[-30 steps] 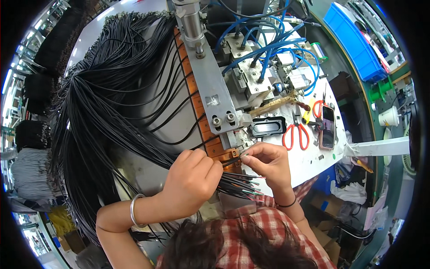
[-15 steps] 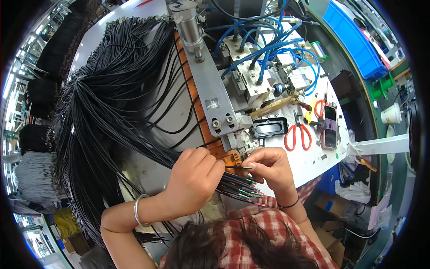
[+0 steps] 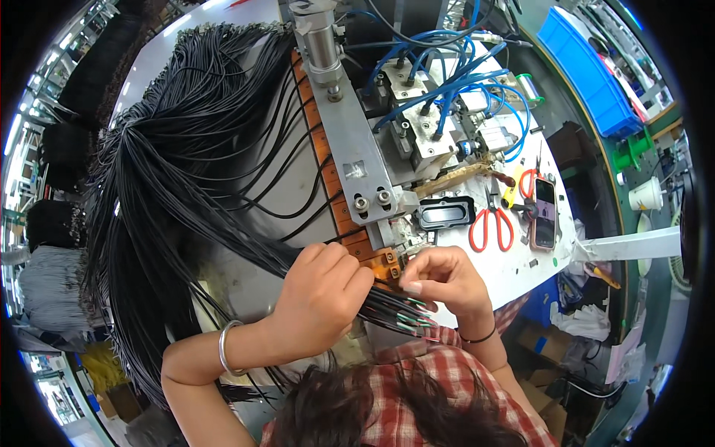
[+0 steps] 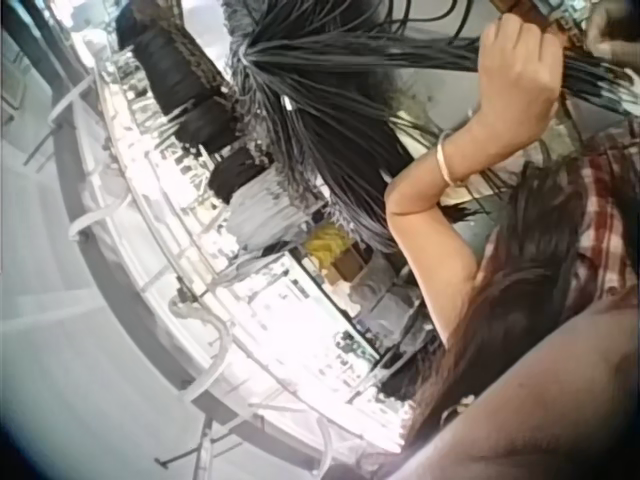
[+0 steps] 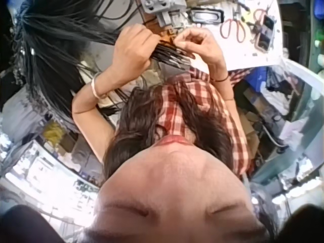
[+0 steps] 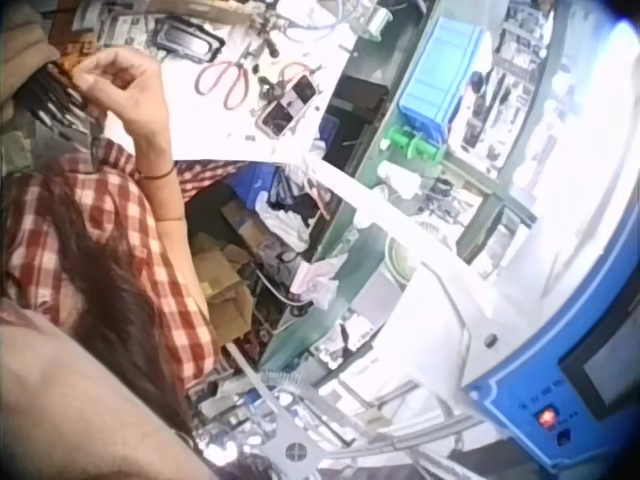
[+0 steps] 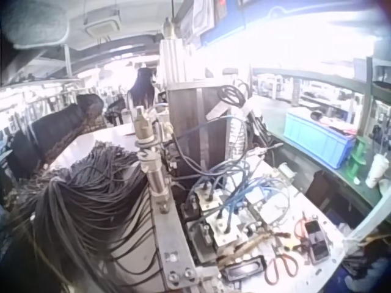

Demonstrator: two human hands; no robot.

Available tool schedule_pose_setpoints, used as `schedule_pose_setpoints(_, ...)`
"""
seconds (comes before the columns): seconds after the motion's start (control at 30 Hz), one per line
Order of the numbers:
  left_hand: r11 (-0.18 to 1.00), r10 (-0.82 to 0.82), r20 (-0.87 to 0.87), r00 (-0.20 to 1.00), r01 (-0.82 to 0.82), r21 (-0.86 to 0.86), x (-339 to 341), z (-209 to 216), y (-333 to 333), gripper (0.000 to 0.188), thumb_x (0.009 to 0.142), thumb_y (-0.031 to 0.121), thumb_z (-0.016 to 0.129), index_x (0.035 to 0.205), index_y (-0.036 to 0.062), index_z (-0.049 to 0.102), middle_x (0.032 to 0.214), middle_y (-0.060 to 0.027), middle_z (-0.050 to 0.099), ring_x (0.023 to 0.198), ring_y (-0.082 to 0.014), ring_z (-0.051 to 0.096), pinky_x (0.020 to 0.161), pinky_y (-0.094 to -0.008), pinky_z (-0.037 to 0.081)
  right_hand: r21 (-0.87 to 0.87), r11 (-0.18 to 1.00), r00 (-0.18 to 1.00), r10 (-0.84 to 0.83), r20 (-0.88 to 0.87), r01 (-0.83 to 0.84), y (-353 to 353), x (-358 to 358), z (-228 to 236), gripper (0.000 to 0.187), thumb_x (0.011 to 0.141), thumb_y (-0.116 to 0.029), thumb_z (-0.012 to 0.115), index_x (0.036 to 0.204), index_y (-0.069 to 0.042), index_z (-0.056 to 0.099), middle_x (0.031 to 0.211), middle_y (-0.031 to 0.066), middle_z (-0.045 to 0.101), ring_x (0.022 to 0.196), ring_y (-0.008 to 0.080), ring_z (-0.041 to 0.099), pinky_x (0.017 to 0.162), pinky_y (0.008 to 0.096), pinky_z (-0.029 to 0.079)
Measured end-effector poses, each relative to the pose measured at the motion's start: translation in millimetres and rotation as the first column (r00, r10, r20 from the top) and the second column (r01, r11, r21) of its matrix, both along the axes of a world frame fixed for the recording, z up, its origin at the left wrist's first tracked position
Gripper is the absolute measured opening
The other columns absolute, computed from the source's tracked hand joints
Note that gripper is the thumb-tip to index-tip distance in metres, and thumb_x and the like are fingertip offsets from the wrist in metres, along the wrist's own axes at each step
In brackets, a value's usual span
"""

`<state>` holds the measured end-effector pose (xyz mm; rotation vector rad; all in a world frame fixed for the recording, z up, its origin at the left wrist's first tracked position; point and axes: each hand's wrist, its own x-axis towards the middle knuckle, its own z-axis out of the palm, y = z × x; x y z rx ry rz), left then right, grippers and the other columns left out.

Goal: The person sorts through a bundle of cables and inserts the exposed ends of individual wires into the slots of a machine fixture by hand.

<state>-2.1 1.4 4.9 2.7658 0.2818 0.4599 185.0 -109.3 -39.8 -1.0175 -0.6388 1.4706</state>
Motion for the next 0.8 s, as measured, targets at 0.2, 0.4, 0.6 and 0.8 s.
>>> schedule_pose_setpoints(0.2, 0.999, -0.046, -0.072, 0.996, 0.045, -0.015, -0.1, -6.6, -0.9, 0.038, 0.052, 0.001, 0.061, 0.089, -0.0013, 0.058, 0.076, -0.0083, 0.052, 0.077, -0.0264, 0.051, 0.067, -0.0365, 0.039, 0.032, 0.997, 0.989, -0.081, 0.125, 0.077, 0.4, 0.6, -11.1, 0.005, 0.082, -0.003, 0.066, 0.080, 0.001, 0.064, 0.065, -0.0004, 0.060, 0.053, 0.0017, 0.051, 0.044, 0.0160, 0.037)
schedule_pose_setpoints(0.4, 0.988, -0.040, 0.046, 0.998, 0.033, 0.150, 3.6, -7.1, 2.8, 0.025, 0.057, 0.004, 0.060, 0.082, 0.0008, 0.055, 0.072, -0.0074, 0.050, 0.075, -0.0243, 0.050, 0.070, -0.0357, 0.039, -0.021, 0.989, 0.946, -0.136, 0.293, 0.149, 6.0, -0.8, -17.0, 0.009, 0.085, -0.006, 0.063, 0.080, -0.001, 0.059, 0.066, -0.0008, 0.058, 0.051, 0.0015, 0.047, 0.043, 0.0164, 0.035)
schedule_pose_setpoints(0.6, 0.994, 0.011, -0.143, 0.990, 0.005, 0.112, -0.8, -1.6, -1.3, 0.013, 0.063, 0.008, 0.059, 0.071, 0.0031, 0.052, 0.066, -0.0057, 0.046, 0.073, -0.0214, 0.049, 0.071, -0.0346, 0.040, -0.099, 0.992, 0.987, 0.094, 0.132, -0.081, 11.1, 9.3, -23.2, 0.014, 0.089, -0.013, 0.058, 0.082, -0.002, 0.054, 0.061, -0.0025, 0.052, 0.049, 0.0020, 0.044, 0.042, 0.0165, 0.033)
schedule_pose_setpoints(0.8, 0.985, -0.022, 0.007, 1.000, 0.020, 0.172, 3.0, -13.2, 2.0, 0.014, 0.063, 0.007, 0.059, 0.074, 0.0017, 0.054, 0.067, -0.0055, 0.047, 0.072, -0.0209, 0.049, 0.069, -0.0342, 0.039, -0.119, 0.991, 0.959, -0.022, 0.283, 0.058, 7.7, 3.9, -19.1, 0.007, 0.086, -0.006, 0.061, 0.087, 0.000, 0.057, 0.064, -0.0031, 0.052, 0.055, 0.0031, 0.048, 0.046, 0.0171, 0.037)
